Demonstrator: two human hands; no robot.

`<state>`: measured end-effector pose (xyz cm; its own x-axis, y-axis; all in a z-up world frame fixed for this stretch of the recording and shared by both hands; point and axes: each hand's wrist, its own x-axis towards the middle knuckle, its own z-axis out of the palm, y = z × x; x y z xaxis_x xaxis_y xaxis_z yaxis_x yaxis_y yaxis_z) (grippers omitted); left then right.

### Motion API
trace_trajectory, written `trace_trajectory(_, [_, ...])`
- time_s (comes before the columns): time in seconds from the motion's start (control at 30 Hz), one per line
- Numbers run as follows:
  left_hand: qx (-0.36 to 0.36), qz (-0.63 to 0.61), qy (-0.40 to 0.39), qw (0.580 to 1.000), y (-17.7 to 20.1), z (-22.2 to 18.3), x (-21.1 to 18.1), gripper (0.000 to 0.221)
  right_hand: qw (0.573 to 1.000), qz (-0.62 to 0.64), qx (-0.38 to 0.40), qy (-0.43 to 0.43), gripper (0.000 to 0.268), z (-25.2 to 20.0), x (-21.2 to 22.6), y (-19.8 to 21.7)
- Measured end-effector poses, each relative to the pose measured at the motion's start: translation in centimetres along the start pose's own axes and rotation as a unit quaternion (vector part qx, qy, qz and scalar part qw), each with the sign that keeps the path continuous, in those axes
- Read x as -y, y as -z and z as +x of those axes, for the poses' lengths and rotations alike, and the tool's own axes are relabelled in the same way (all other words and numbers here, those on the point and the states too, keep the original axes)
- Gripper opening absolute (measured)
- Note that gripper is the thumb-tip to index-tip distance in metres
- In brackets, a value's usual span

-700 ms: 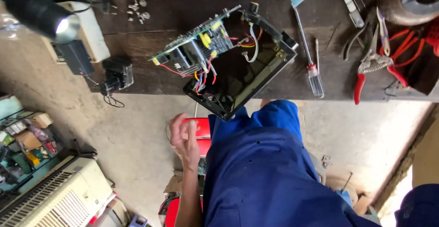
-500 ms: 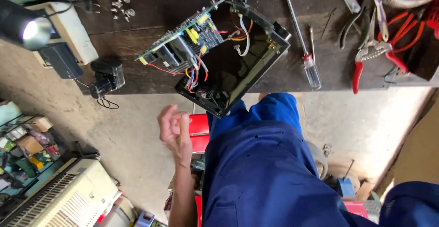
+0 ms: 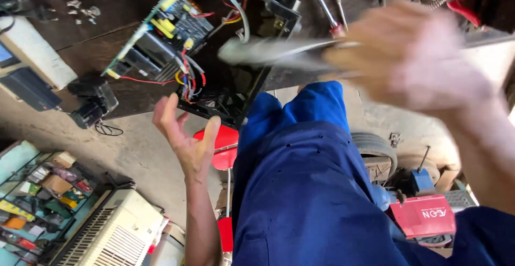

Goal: Disconnecting internal wire connectors from a circuit board inside an electronic device housing.

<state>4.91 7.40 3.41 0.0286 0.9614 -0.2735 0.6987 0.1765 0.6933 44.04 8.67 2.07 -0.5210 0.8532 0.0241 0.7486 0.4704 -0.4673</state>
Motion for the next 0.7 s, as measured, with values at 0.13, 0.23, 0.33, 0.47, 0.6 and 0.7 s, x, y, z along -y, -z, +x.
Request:
trace_trajectory(0.13, [0.002, 0.028, 0.017, 0.999, -1.0, 0.5, 0.1, 0.072, 0.961, -0.249, -0.02, 0.116, 0.037, 7.5, 4.2, 0.3])
trace_trajectory(0.23, [-0.003, 0.014, -0.009, 1.0, -1.4, 1.1, -0.2, 0.065, 0.932, -0.331, -0.008, 0.149, 0.025, 9.9, 5.7, -0.3])
trace_trajectory(0.33, [0.005, -0.013, -0.04, 0.999, -1.5, 1.3, 0.5, 0.063, 0.917, -0.349, 0.04, 0.187, 0.03, 11.2, 6.6, -1.5])
trace_trajectory(0.47, [0.016, -0.035, -0.063, 0.997, -2.0, 1.6, 1.2, 0.062, 0.899, -0.38, 0.074, 0.206, 0.037, 12.3, 7.5, -2.4])
trace_trajectory(0.6, [0.006, -0.054, -0.071, 0.996, -2.7, 1.5, 1.6, 0.064, 0.898, -0.392, 0.062, 0.191, 0.052, 12.6, 7.8, -3.1])
trace_trajectory(0.7, [-0.004, -0.056, -0.057, 0.997, -3.2, 1.3, 2.2, 0.066, 0.885, -0.436, 0.031, 0.161, 0.067, 11.9, 7.6, -3.8])
